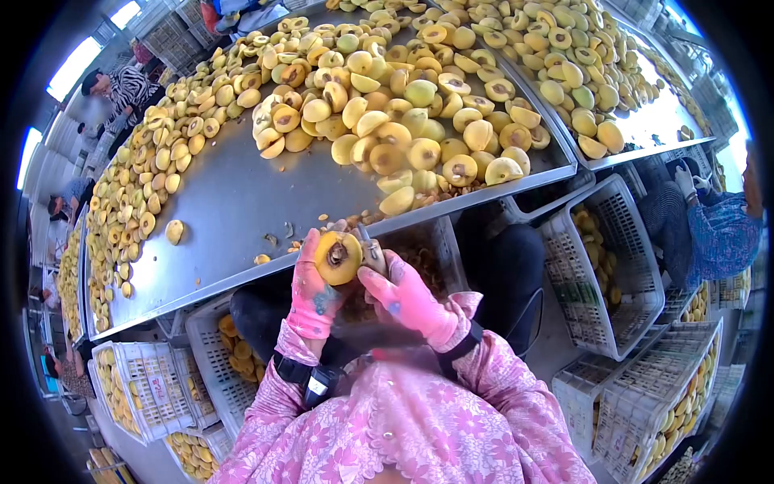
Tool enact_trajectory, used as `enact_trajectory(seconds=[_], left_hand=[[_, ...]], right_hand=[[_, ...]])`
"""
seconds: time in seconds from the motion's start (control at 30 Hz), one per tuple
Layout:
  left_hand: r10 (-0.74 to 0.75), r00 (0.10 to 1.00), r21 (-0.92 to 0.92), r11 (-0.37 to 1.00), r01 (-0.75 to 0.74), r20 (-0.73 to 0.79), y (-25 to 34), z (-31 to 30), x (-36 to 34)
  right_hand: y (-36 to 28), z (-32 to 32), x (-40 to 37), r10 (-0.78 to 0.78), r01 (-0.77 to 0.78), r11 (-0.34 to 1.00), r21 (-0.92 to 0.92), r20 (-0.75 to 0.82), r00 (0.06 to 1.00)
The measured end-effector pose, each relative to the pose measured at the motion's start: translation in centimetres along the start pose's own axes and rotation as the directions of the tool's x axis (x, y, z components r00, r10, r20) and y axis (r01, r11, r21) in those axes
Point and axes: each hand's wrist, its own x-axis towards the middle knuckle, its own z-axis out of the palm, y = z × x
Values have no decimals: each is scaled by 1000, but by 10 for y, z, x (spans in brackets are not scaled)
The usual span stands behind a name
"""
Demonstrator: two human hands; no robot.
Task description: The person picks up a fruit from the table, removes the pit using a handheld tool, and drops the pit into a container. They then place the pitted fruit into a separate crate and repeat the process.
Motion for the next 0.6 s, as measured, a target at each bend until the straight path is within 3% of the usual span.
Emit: enact_trajectory(seconds=[0.03, 0.1, 0.2, 0.4, 0.6], left_hand=[[32, 999, 43, 999, -31, -15, 3, 1, -4], [89, 995, 128, 988, -83, -41, 5, 0, -9], [155, 988, 273, 950, -149, -1, 5, -5, -12], [121, 992, 269, 955, -123, 23, 3, -5, -20], [172, 985, 331, 931, -155, -23, 3, 1, -23]], right_hand=[[1, -4, -2, -69, 70, 984, -161, 10, 998], [-3, -9, -7, -74, 57, 910, -411, -27, 997], [1, -11, -9, -173, 173, 708, -685, 70, 983], [3, -5, -9, -308, 315, 583, -749, 155, 939], [17, -4, -4, -296, 275, 520, -809, 132, 946]])
